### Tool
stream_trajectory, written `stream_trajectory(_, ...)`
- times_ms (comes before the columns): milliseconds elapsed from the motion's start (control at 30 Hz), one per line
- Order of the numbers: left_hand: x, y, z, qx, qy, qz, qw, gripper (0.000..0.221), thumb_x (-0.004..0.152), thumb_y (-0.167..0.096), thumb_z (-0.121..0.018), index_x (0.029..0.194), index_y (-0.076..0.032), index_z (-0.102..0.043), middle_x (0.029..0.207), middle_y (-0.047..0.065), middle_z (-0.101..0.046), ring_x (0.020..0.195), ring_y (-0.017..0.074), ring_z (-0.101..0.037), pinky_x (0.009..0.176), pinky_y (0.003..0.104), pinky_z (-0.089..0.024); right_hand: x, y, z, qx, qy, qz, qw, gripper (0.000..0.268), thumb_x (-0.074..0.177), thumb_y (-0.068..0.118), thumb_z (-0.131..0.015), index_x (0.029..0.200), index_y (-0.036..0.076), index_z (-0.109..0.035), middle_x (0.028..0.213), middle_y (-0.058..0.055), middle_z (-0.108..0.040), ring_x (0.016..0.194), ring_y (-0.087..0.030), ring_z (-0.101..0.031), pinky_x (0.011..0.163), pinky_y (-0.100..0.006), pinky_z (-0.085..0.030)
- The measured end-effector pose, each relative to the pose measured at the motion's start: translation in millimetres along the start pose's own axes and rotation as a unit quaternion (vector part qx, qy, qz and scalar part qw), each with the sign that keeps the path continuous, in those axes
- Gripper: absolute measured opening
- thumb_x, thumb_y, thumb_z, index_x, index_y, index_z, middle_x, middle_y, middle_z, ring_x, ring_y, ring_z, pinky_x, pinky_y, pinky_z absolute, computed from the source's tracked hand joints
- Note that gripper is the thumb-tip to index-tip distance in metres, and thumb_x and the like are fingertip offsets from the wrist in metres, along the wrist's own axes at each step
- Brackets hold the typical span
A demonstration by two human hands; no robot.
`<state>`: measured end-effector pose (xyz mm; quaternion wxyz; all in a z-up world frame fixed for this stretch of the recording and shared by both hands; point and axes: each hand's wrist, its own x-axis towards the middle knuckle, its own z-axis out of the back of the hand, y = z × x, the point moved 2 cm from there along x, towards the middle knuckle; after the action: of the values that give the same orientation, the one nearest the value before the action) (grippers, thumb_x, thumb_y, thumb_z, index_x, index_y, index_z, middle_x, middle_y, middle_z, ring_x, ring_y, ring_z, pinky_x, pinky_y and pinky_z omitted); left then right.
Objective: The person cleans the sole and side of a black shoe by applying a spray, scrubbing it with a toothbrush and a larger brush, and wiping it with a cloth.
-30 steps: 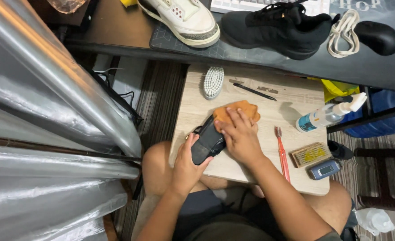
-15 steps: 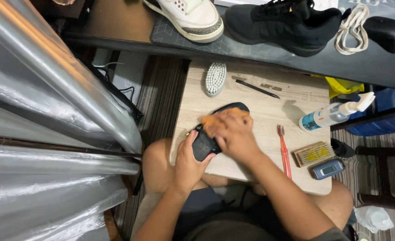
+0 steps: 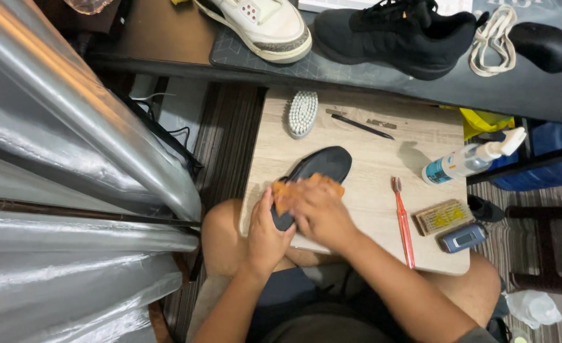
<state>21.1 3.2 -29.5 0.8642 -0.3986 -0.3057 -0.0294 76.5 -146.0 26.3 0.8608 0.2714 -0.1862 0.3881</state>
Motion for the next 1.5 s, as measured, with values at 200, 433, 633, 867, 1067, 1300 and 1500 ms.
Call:
stream_trajectory(200, 7, -12, 3, -0.005, -0.023, -0.029, 0.999, 0.098, 0.066, -0.028, -0.095, 0.146, 0.005, -0.049, 0.129, 0.018, -0.069, 0.115, 0.0359, -0.066, 0.102, 0.045, -0.052, 12, -75, 5, -0.119, -0.050, -0.151, 0.980, 0.027, 0.094, 0.023, -0.060, 0.118, 0.025, -0.073, 0.126, -0.004, -0.070, 0.124, -0.028, -0.062, 0.093, -0.046, -0.047)
stream_trajectory(433, 5, -5, 1, -0.016, -0.029, -0.056, 0.998, 0.093, 0.068, -0.027, -0.095, 0.142, 0.008, -0.051, 0.127, 0.020, -0.069, 0.115, 0.0382, -0.065, 0.102, 0.047, -0.052, 10, -36, 6, -0.031, -0.087, -0.105, 0.990, 0.018, 0.093, 0.016, -0.056, 0.095, 0.021, -0.073, 0.110, -0.007, -0.073, 0.113, -0.035, -0.065, 0.097, -0.049, -0.047)
stream_trajectory(633, 4, -9, 1, -0.010, -0.028, -0.062, 0.998, 0.094, 0.064, -0.023, -0.095, 0.142, 0.007, -0.052, 0.129, 0.019, -0.069, 0.115, 0.0388, -0.065, 0.102, 0.048, -0.052, -6, -28, 6, -0.034, -0.004, -0.015, 0.999, 0.023, 0.090, 0.021, -0.061, 0.110, 0.022, -0.073, 0.127, -0.008, -0.072, 0.133, -0.034, -0.059, 0.116, -0.053, -0.034)
stream_trajectory(867, 12, -26, 23, -0.070, -0.026, -0.052, 0.996, 0.083, 0.069, -0.018, -0.095, 0.137, 0.006, -0.054, 0.126, 0.020, -0.070, 0.116, 0.0387, -0.066, 0.102, 0.047, -0.052, 7, -90, 30, 0.010, -0.060, -0.296, 0.953, 0.034, 0.102, 0.023, -0.055, 0.131, 0.011, -0.068, 0.126, -0.021, -0.068, 0.120, -0.043, -0.063, 0.104, -0.052, -0.050)
stream_trajectory(1067, 35, -58, 81, -0.091, 0.051, -0.028, 0.994, 0.079, 0.074, -0.019, -0.095, 0.138, -0.004, -0.051, 0.132, 0.015, -0.066, 0.128, 0.0309, -0.062, 0.117, 0.042, -0.044, 9, -58, 122, 0.469, -0.093, -0.430, 0.766, 0.063, 0.095, 0.054, -0.055, 0.142, 0.012, -0.060, 0.080, -0.009, -0.059, 0.050, -0.015, -0.053, 0.041, -0.026, -0.042)
stream_trajectory(1300, 51, -110, 124, -0.074, 0.034, -0.159, 0.984, 0.086, 0.076, -0.024, -0.097, 0.140, 0.002, -0.046, 0.137, 0.020, -0.062, 0.134, 0.0346, -0.061, 0.121, 0.048, -0.048, -4, -33, 175, 0.549, -0.225, -0.345, 0.728, 0.050, 0.087, 0.019, -0.072, 0.132, 0.004, -0.057, 0.128, -0.018, -0.065, 0.105, -0.025, -0.067, 0.085, -0.037, -0.060)
stream_trajectory(1500, 48, -134, 135, -0.135, 0.047, -0.235, 0.961, 0.085, 0.085, -0.018, -0.091, 0.147, -0.004, -0.034, 0.138, 0.023, -0.060, 0.129, 0.0367, -0.066, 0.121, 0.060, -0.048, -10, -9, 205, 0.485, -0.247, -0.315, 0.778, 0.050, 0.086, 0.018, -0.069, 0.131, 0.003, -0.056, 0.132, -0.021, -0.065, 0.114, -0.027, -0.066, 0.096, -0.037, -0.057)
